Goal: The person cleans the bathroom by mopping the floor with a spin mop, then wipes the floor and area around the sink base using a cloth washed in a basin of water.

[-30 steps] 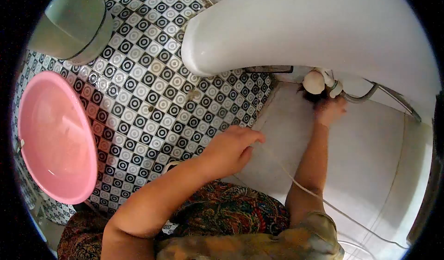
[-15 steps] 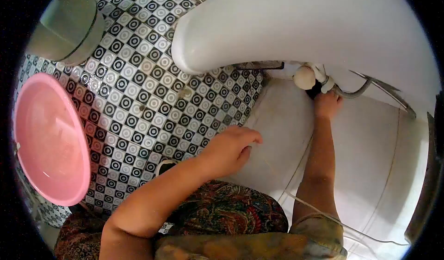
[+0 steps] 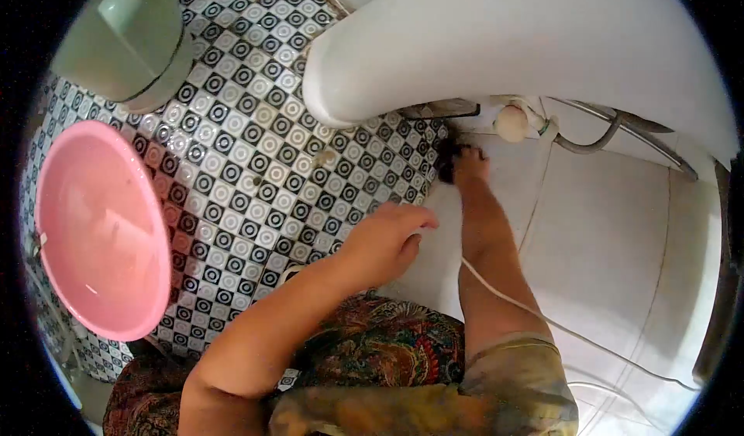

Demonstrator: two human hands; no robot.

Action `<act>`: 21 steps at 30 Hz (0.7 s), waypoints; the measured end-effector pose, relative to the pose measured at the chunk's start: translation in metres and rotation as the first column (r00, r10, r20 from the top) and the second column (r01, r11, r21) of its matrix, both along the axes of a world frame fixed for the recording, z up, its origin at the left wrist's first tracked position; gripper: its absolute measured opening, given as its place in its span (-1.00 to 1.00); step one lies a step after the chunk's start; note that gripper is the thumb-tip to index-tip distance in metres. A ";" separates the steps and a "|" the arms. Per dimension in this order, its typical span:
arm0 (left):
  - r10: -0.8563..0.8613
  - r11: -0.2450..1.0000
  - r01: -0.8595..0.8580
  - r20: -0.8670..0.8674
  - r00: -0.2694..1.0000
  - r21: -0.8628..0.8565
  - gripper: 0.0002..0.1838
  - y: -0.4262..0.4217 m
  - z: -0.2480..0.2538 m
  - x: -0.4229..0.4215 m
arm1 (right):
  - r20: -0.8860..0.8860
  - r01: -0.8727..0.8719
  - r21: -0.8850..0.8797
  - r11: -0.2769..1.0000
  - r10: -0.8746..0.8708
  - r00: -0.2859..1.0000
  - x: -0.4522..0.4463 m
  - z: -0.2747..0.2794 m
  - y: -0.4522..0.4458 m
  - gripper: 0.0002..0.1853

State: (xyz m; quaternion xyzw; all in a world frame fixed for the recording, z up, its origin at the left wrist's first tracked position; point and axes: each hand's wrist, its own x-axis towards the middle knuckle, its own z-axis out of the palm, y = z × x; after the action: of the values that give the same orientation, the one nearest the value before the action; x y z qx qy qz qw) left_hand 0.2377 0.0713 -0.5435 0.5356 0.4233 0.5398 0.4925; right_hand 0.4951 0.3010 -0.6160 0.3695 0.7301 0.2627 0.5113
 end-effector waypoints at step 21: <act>-0.053 0.999 0.053 -0.011 0.999 -0.010 -0.71 0.014 0.005 -0.002 | -0.028 0.018 0.862 0.507 0.012 1.000 -0.014 0.303 0.047 -0.49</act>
State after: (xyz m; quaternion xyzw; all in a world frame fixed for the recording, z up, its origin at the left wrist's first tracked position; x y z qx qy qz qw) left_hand 0.2354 0.0853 -0.5387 0.5474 0.4142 0.5215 0.5068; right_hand 0.4807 0.3476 -0.3128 0.5798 0.5100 0.5842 0.2498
